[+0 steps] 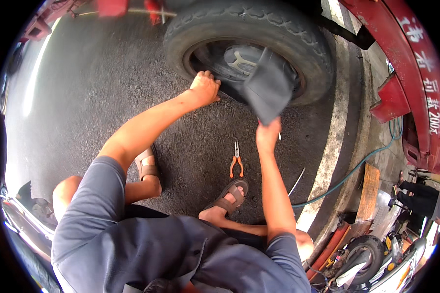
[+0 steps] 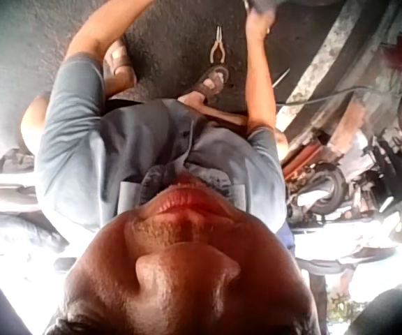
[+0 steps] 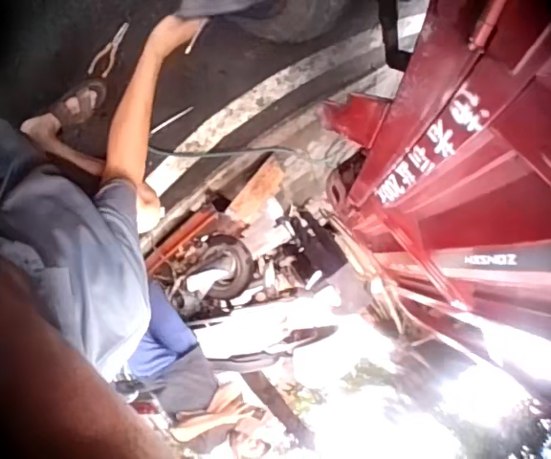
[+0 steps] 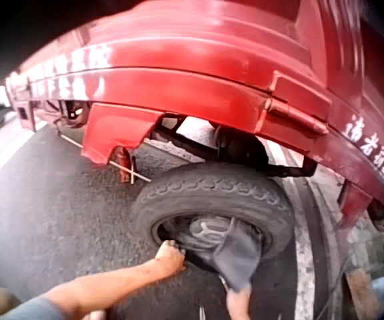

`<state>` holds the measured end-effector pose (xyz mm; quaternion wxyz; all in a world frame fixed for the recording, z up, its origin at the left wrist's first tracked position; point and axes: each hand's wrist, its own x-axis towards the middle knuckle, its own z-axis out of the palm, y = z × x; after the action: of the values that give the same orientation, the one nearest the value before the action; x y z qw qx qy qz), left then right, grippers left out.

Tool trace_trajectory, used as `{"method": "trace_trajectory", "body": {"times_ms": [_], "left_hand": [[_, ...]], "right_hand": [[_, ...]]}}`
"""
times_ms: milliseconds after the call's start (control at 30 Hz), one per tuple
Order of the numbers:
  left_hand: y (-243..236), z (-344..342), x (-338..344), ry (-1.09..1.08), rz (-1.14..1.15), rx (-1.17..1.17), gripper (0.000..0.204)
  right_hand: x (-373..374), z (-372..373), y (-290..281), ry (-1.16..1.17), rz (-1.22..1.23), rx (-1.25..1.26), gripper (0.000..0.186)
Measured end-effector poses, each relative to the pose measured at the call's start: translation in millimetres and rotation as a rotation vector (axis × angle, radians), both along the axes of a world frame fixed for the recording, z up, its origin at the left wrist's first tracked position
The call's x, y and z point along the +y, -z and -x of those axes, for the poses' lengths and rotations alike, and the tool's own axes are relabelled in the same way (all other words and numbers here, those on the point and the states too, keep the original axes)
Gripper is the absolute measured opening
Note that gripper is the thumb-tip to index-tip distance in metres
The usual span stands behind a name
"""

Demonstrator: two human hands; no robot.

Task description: The person replaces an inner tube in a tricycle tire by removing the old tube from the rim, inserting a new one, and then using a screwdriver to pry the tire bead back into position.

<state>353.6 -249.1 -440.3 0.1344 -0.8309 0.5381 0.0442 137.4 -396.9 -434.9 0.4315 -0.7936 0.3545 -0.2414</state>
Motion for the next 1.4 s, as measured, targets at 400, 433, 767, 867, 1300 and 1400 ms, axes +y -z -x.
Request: {"method": "trace_trajectory", "body": {"times_ms": [400,433,767,867,1300,1400], "left_hand": [[-11,-15,-38,-0.107,-0.331,0.31,0.07],[1,-4,-35,-0.108,-0.295,0.253,0.068],[13,-17,-4,-0.122,0.073,0.314,0.055],[15,-5,-3,-0.011,0.046,0.112,0.044],[27,-27,-32,-0.166,0.45,0.658,0.042],[2,-5,-26,-0.39,0.905,1.071,0.036]], "right_hand": [[-13,-94,-2,-0.699,0.803,0.439,0.052],[-9,-93,0,-0.689,0.789,0.447,0.052],[-19,-88,22,-0.732,0.862,0.217,0.027],[-28,-107,38,-0.627,0.743,0.147,0.016],[-14,-71,22,-0.407,-0.106,-0.024,0.047],[12,-21,1,-0.08,-0.511,-0.234,0.035]]}}
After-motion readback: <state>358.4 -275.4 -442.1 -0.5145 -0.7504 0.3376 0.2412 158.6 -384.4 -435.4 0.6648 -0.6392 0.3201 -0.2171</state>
